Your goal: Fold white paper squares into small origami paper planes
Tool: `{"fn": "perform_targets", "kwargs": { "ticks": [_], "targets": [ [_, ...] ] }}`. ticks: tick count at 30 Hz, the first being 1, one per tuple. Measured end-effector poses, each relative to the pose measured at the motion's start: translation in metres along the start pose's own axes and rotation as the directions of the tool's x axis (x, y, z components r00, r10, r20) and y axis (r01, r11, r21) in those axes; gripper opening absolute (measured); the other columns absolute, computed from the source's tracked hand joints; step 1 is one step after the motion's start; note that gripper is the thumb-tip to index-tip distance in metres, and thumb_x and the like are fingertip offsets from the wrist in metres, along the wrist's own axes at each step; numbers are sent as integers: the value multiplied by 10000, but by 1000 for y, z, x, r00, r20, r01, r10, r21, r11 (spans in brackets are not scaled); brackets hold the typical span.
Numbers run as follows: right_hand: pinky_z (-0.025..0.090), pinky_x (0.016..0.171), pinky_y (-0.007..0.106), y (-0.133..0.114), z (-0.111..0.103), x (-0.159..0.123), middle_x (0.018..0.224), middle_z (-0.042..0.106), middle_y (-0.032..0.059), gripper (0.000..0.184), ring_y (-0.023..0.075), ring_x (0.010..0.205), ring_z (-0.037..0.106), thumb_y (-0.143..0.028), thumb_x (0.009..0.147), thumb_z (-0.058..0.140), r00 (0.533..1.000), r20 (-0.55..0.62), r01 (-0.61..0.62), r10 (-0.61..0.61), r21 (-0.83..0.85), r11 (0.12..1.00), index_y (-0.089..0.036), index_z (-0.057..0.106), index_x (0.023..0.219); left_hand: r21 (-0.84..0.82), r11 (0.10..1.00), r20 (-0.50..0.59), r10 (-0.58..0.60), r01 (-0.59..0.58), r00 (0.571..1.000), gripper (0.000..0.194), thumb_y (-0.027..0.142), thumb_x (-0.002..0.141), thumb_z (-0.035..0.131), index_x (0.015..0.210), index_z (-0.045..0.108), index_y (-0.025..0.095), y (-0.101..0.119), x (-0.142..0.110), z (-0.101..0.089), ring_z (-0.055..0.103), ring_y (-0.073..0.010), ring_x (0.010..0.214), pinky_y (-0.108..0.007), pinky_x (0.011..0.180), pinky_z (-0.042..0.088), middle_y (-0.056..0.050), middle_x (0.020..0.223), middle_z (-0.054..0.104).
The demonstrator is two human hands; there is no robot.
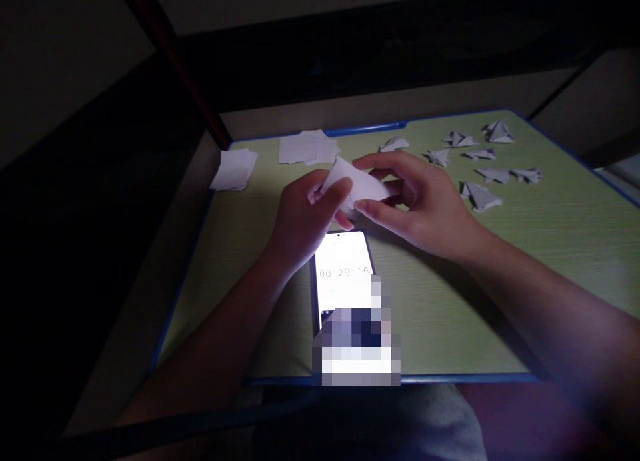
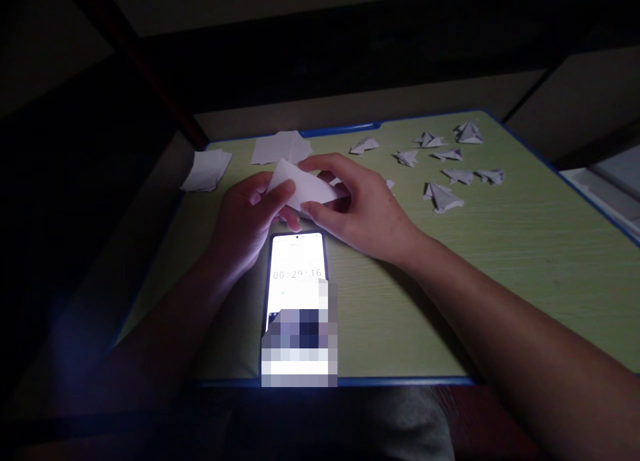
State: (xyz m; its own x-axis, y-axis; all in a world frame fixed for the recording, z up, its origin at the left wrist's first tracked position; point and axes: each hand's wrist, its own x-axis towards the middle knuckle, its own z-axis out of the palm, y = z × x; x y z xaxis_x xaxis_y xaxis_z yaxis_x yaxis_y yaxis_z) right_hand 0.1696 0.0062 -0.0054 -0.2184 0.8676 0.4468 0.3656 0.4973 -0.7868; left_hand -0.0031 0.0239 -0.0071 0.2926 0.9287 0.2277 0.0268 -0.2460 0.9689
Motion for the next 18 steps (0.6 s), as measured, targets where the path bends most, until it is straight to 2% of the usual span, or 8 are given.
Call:
{"fn": "perform_targets", "kwargs": {
  "ticks": [5, 9, 13, 18],
  "targets": [
    [582, 630, 339, 1, -2, 2, 1036, 654, 59, 387, 214, 857, 647, -313, 745, 740, 999, 8, -42, 42, 64, 997, -252, 657, 1118, 35, 999, -1, -11, 11, 1000, 208, 341, 895, 590, 783, 610, 167, 0, 0, -1, 583, -79, 478, -183, 465, 472, 11, 629, 629],
    [550, 549, 304, 3, -2, 2, 998, 666, 48, 409, 168, 718, 633, -297, 739, 749, 997, 7, -80, 79, 115, 990, -226, 651, 1130, 54, 998, -11, -13, 14, 1000, 197, 332, 888, 589, 765, 597, 178, -1, 1, -1, 579, -82, 472, -193, 467, 466, 18, 616, 615],
    [508, 489, 275, 3, -2, 3, 908, 659, 28, 410, 134, 619, 599, -330, 748, 755, 996, -1, -86, 86, 122, 989, -217, 646, 1127, 37, 999, -12, -2, 2, 1000, 191, 339, 888, 585, 781, 600, 181, -1, 2, 0, 578, -81, 459, -196, 457, 455, 23, 609, 613],
    [499, 498, 279, 5, -4, 4, 819, 617, 3, 430, 136, 605, 585, -437, 770, 741, 999, -2, -47, 47, 120, 992, -258, 639, 1148, 46, 999, -6, -11, 11, 1000, 225, 375, 911, 549, 821, 611, 178, -2, 3, 0, 603, -86, 483, -205, 471, 476, -3, 697, 666]
  ]
}}
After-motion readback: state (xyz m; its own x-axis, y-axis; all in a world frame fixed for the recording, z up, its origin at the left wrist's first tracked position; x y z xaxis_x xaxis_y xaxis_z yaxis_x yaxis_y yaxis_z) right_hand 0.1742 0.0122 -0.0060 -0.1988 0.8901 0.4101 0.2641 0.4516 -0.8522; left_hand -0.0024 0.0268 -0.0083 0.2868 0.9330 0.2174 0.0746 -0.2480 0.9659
